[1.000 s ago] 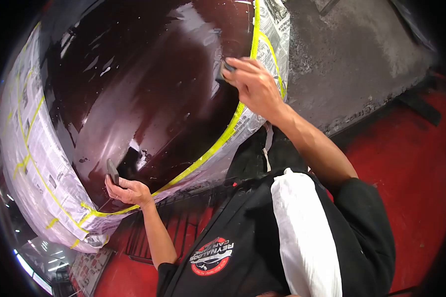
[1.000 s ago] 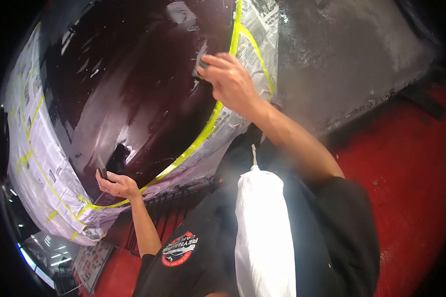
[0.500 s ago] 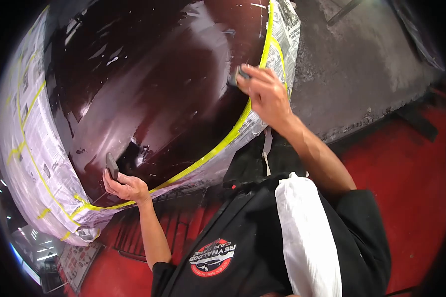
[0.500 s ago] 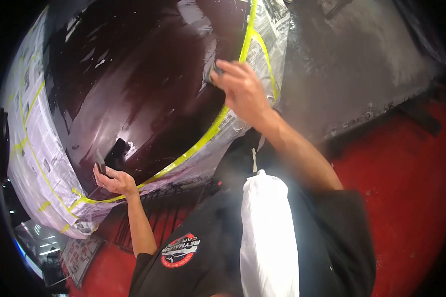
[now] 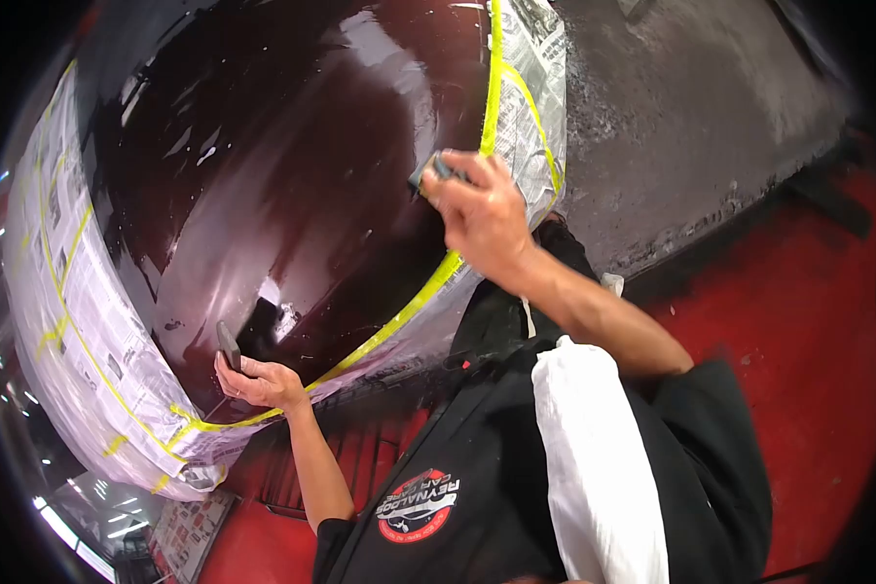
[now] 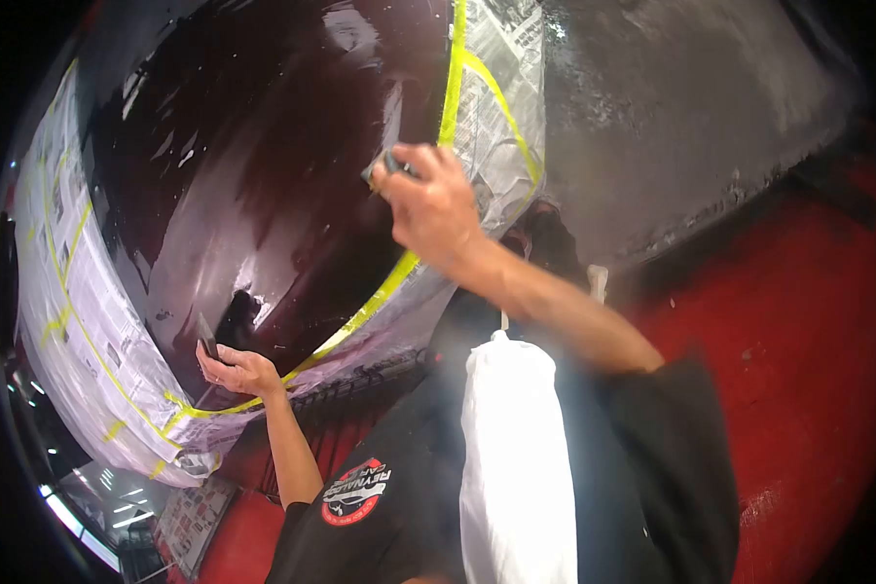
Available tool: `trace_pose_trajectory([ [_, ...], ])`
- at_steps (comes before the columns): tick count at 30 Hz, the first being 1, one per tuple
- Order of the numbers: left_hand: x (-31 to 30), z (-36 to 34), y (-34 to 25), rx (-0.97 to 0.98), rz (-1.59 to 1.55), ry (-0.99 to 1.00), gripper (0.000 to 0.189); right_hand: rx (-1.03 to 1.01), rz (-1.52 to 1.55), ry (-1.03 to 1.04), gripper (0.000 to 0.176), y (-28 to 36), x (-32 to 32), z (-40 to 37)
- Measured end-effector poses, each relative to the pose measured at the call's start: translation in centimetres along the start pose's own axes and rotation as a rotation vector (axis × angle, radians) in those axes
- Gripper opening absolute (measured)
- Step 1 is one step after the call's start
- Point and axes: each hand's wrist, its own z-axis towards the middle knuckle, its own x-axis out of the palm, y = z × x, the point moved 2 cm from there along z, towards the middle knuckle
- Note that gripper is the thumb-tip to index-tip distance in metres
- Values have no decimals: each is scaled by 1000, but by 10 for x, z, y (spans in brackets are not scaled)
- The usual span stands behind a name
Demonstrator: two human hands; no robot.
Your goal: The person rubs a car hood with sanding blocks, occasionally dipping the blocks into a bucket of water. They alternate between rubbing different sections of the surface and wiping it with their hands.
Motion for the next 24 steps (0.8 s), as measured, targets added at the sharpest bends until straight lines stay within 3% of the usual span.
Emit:
trace_pose_trajectory([
  [6,-3,0,2,20,7,10,30,53,-109,-37,16,-15,0,24],
  [10,-3,-1,1,-7,13,18,31,45,23,39,22,16,1,-5],
  [13,-5,-1,0,4,-15,24,31,123,-86,-119,18,-12,6,27],
  [17,-4,-1,0,12,-3,12,31,68,32,-2,22,18,7,-16],
  [21,-6,-3,0,19,12,19,30,99,-67,-97,16,-19,4,33],
  [24,-4,0,1,49,22,11,30,75,-2,-37,17,15,5,-3],
])
